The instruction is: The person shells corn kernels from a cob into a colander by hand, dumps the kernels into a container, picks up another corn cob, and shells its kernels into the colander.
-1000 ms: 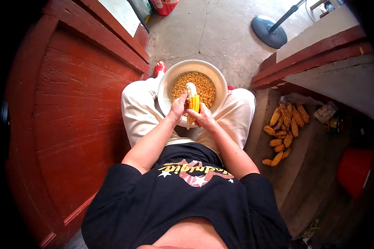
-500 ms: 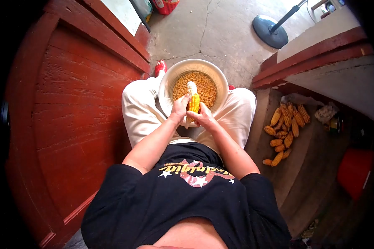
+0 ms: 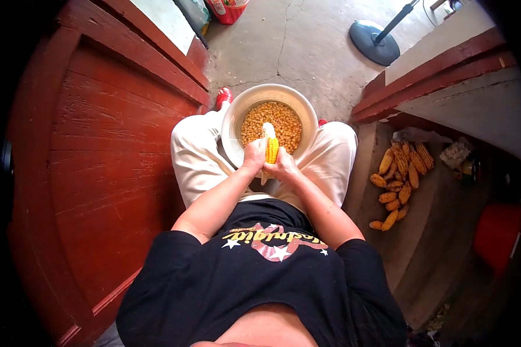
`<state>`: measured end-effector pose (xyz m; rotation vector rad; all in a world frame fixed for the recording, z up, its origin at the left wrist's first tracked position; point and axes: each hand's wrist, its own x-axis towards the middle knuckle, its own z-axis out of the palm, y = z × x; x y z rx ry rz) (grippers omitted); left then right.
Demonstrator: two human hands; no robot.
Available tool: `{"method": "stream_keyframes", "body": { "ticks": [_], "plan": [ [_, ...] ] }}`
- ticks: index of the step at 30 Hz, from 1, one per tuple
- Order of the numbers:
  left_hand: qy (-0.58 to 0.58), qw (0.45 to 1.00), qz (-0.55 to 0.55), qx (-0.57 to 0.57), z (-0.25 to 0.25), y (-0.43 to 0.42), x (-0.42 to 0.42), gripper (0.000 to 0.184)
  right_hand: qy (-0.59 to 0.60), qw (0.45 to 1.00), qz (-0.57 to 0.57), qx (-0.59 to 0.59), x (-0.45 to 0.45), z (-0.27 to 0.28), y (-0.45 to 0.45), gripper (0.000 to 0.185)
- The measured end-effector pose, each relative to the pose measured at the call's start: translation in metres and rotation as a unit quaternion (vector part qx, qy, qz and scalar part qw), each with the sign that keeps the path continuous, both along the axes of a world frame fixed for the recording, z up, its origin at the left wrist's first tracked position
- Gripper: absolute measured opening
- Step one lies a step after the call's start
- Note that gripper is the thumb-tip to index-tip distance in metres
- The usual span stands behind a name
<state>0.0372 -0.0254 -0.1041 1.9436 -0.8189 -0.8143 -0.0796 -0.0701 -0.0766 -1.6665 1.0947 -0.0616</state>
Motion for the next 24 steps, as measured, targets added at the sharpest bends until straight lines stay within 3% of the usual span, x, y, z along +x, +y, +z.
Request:
{"method": "stream_keyframes", "body": {
  "ticks": [4, 6, 7, 9, 10, 15, 17, 18, 21, 24],
  "plan": [
    [-0.089, 0.994, -0.012, 0.057, -0.010, -0.001, 0.005, 0.038, -0.008, 1.000, 0.002, 0.006, -0.001, -0.003, 0.001, 0.064],
    [0.069, 0.997, 0.013, -0.020, -0.002, 0.001, 0.010, 0.034, -0.022, 1.000, -0.005, -0.002, -0.001, 0.005, 0.000, 0.063],
    [0.069, 0.997, 0.013, -0.019, 0.002, 0.003, 0.011, 0.034, -0.027, 0.999, -0.013, 0.043, -0.003, 0.010, -0.002, 0.062],
    [0.376, 0.925, 0.020, -0.052, 0.029, 0.006, 0.011, 0.032, -0.032, 0.995, -0.022, 0.089, -0.002, 0.020, -0.005, 0.061],
    [0.283, 0.956, -0.009, -0.072, 0.018, 0.008, 0.009, 0.032, -0.031, 0.994, -0.021, 0.101, -0.001, 0.023, -0.005, 0.059],
    [0.194, 0.979, -0.004, -0.056, 0.009, 0.015, 0.008, 0.030, -0.031, 0.993, -0.010, 0.112, 0.002, 0.021, -0.001, 0.057],
    [0.029, 0.999, -0.010, 0.014, 0.013, 0.014, 0.006, 0.027, -0.014, 0.999, 0.007, 0.034, 0.003, 0.013, 0.000, 0.057],
    [-0.025, 1.000, 0.012, -0.005, 0.005, 0.015, 0.005, 0.026, -0.013, 0.999, 0.008, 0.034, 0.002, 0.015, 0.000, 0.057],
    [-0.066, 0.995, 0.054, -0.049, 0.003, 0.014, 0.002, 0.028, -0.023, 0.998, 0.004, 0.055, 0.003, 0.021, 0.002, 0.059],
    [0.002, 0.999, 0.038, -0.005, 0.019, 0.012, 0.007, 0.030, -0.020, 0.999, 0.003, 0.042, 0.001, 0.020, -0.001, 0.061]
  ]
}}
